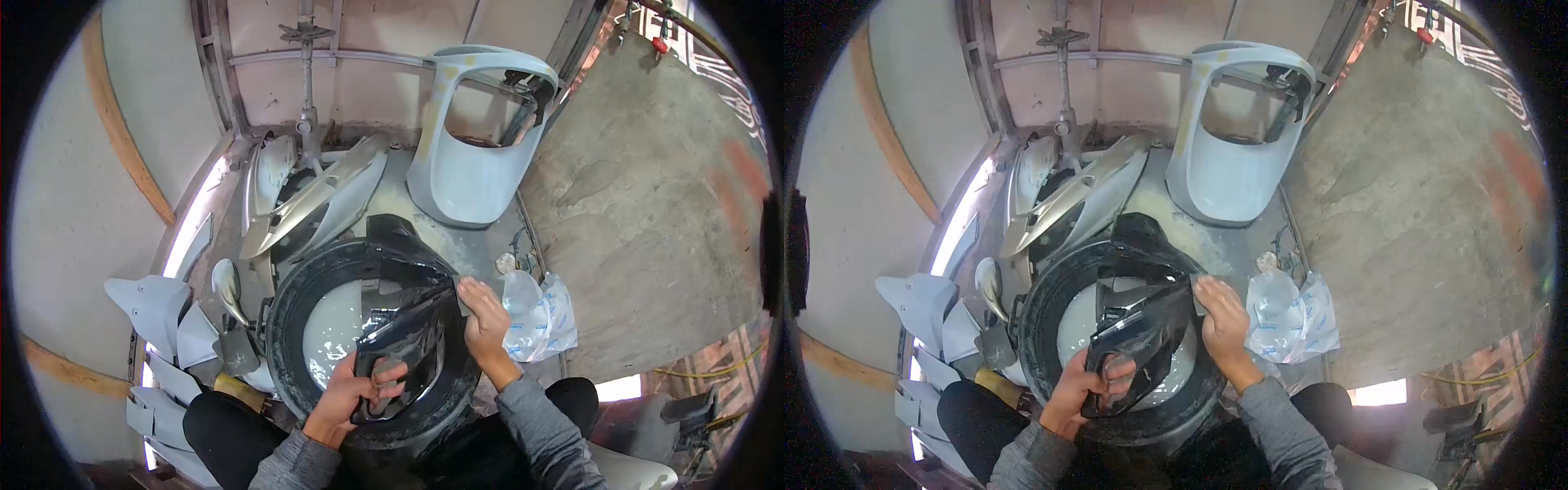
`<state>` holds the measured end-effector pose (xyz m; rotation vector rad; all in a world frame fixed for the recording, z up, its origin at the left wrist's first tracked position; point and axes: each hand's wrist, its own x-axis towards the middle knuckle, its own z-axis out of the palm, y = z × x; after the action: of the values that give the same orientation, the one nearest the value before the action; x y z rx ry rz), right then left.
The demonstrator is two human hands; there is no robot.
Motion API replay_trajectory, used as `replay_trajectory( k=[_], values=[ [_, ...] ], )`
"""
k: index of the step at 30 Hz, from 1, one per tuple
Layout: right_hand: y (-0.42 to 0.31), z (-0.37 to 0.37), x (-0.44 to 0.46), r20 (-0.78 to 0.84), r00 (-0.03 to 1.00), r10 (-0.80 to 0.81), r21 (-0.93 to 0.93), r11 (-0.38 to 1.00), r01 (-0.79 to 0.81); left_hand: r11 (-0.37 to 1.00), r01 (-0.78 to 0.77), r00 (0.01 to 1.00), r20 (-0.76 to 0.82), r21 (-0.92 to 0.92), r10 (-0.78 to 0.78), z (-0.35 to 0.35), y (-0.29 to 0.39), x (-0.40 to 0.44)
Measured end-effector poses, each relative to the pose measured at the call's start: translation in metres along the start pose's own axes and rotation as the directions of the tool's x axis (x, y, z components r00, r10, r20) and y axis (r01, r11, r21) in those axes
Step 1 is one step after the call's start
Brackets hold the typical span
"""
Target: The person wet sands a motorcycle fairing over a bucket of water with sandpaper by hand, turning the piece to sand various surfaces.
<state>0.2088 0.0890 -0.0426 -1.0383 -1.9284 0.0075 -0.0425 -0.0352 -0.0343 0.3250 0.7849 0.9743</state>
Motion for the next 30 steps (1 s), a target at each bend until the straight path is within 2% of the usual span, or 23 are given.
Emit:
replay_trajectory(
  k=[1, 2, 4, 5, 6, 8, 9, 10, 12, 13, 14, 16, 18, 19, 20, 22, 23, 25, 26, 27, 28, 30],
  values=[
    [-0.006, 0.000, -0.001, -0.002, 1.000, 0.000, -0.018, 1.000, 0.000, 0.990, -0.050, 0.994, 0.088, -0.131, 0.062, -0.008, -0.005, 0.006],
    [-0.017, -0.001, -0.005, -0.005, 1.000, -0.001, -0.017, 1.000, 0.001, 0.986, -0.067, 0.993, 0.089, -0.155, 0.081, -0.010, -0.004, 0.006],
    [-0.036, -0.006, -0.019, 0.073, 0.992, -0.099, 0.135, 0.987, 0.089, 0.974, -0.099, 0.989, 0.092, -0.202, 0.120, -0.007, 0.004, 0.003],
    [-0.022, -0.005, -0.019, 0.053, 0.985, -0.167, 0.115, 0.980, 0.160, 0.978, -0.098, 0.990, 0.078, -0.182, 0.114, -0.006, 0.004, 0.003],
    [-0.017, -0.004, -0.009, 0.057, 0.985, -0.166, 0.115, 0.981, 0.158, 0.982, -0.092, 0.993, 0.063, -0.165, 0.104, -0.005, 0.002, 0.003],
    [-0.008, -0.003, 0.012, 0.039, 0.997, -0.074, -0.002, 0.997, 0.074, 0.973, -0.119, 0.991, 0.036, -0.198, 0.128, 0.001, -0.003, 0.003],
    [-0.011, 0.001, 0.001, 0.009, 0.997, -0.079, -0.021, 0.997, 0.079, 0.962, -0.156, 0.987, 0.010, -0.223, 0.162, 0.005, -0.001, 0.004],
    [-0.024, -0.001, -0.009, 0.006, 0.990, -0.141, 0.058, 0.988, 0.140, 0.963, -0.161, 0.986, 0.013, -0.218, 0.167, 0.009, 0.004, 0.002],
    [-0.044, -0.014, -0.015, 0.125, 0.978, -0.168, 0.116, 0.981, 0.154, 0.969, -0.131, 0.990, -0.077, -0.211, 0.117, 0.016, 0.010, -0.003],
    [-0.029, -0.007, -0.010, 0.059, 0.979, -0.198, 0.075, 0.978, 0.193, 0.959, -0.106, 0.990, 0.060, -0.264, 0.126, 0.000, 0.002, 0.003],
    [-0.011, -0.003, -0.002, 0.049, 0.988, -0.148, 0.013, 0.989, 0.148, 0.949, -0.068, 0.972, 0.195, -0.309, 0.133, -0.016, -0.006, 0.008],
    [-0.006, -0.003, 0.014, 0.024, 0.996, -0.085, -0.025, 0.996, 0.086, 0.980, -0.093, 0.994, 0.048, -0.175, 0.103, -0.003, 0.002, 0.002],
    [-0.021, -0.001, -0.016, 0.023, 0.986, -0.165, 0.061, 0.985, 0.164, 0.963, -0.105, 0.986, 0.097, -0.247, 0.133, -0.013, -0.001, 0.005],
    [-0.049, -0.014, -0.011, 0.091, 0.987, -0.135, 0.135, 0.983, 0.123, 0.968, -0.112, 0.987, 0.086, -0.226, 0.135, -0.010, 0.000, 0.005],
    [-0.042, -0.011, -0.005, 0.089, 0.986, -0.144, 0.139, 0.982, 0.131, 0.971, -0.119, 0.987, 0.077, -0.207, 0.138, -0.009, 0.000, 0.004],
    [-0.015, -0.008, 0.006, 0.041, 0.998, -0.045, -0.007, 0.999, 0.046, 0.961, -0.090, 0.979, 0.155, -0.262, 0.134, -0.033, -0.019, 0.019],
    [-0.003, -0.007, 0.013, 0.032, 0.999, -0.044, -0.004, 0.999, 0.044, 0.944, -0.049, 0.946, 0.289, -0.327, 0.149, -0.043, -0.025, 0.026],
    [-0.025, -0.007, -0.003, 0.043, 0.993, -0.111, 0.032, 0.994, 0.109, 0.926, -0.009, 0.890, 0.419, -0.378, 0.180, -0.028, -0.009, 0.021],
    [-0.039, -0.009, -0.010, 0.061, 0.983, -0.174, 0.071, 0.983, 0.169, 0.963, -0.047, 0.961, 0.250, -0.266, 0.116, -0.014, -0.002, 0.008],
    [-0.061, -0.020, -0.005, 0.146, 0.978, -0.149, 0.091, 0.986, 0.137, 0.976, -0.061, 0.983, 0.158, -0.208, 0.095, -0.004, 0.005, 0.004],
    [-0.048, -0.017, -0.002, 0.147, 0.978, -0.151, 0.092, 0.986, 0.138, 0.987, -0.062, 0.995, 0.064, -0.147, 0.072, 0.006, 0.011, -0.001],
    [-0.016, -0.011, 0.010, 0.077, 0.991, -0.110, -0.058, 0.992, 0.114, 0.990, -0.065, 0.998, 0.018, -0.124, 0.068, 0.011, 0.008, -0.001]
  ],
)
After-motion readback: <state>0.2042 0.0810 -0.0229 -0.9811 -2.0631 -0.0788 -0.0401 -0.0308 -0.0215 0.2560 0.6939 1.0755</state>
